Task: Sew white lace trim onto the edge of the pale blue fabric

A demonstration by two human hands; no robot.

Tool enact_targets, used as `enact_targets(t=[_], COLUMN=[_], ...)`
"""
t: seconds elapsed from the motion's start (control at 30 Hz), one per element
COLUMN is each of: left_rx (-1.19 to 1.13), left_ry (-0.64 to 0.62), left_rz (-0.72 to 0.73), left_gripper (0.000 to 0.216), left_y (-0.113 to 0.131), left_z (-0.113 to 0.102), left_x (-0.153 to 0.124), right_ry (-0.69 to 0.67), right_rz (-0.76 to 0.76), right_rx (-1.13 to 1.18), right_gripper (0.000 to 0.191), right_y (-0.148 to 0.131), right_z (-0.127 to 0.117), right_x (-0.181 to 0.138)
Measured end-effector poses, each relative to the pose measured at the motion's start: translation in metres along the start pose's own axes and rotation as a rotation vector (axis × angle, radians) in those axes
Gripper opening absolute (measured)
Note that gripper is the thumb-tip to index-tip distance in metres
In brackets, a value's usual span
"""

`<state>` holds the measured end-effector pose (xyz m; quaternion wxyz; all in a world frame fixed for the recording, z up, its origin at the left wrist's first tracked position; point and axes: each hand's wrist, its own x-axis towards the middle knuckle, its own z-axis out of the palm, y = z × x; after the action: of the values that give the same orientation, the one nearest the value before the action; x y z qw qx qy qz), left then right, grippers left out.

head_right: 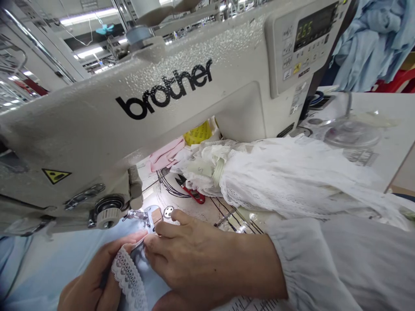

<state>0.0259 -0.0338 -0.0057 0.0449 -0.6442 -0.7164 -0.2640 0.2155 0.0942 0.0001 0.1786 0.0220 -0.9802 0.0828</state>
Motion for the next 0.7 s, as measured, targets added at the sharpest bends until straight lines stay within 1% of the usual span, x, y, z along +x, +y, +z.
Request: enact_targets(t=[0.23,0.4,0.5,0.57,0.7], left_rx=[-0.047,-0.058,-0.025,0.013,0.099], left_ry=[-0.014,-0.036,-0.019,-0.002,-0.024], left_rz=[0.025,0.084,0.155,0.221,0.367], left_gripper=[0.026,0.026,0.024,0.023,0.021], left_y=[-0.007,-0.011,-0.014,-0.016,-0.018], left_z=[-0.001,-0.002,-0.003,-0.004,-0.008], left_x=[0.006,0.008,0.007,0.006,0.009], right_ry=[-0.065,-0.062,-0.052,-0.049,-0.02], right_rz=[0.024,0.04,0.052,0.038,0.003], right_rx=[0.012,0.035,0.05,0.049,0.035], right_gripper=[0.054,0.062,0.062,0.058,0.055], right_y=[0.0,0.0,0.0,0.001,0.0], right_z=[-0.005,-0.006,-0.007,-0.006,-0.004], right_x=[0.004,0.003,0.002,0.002,0.001])
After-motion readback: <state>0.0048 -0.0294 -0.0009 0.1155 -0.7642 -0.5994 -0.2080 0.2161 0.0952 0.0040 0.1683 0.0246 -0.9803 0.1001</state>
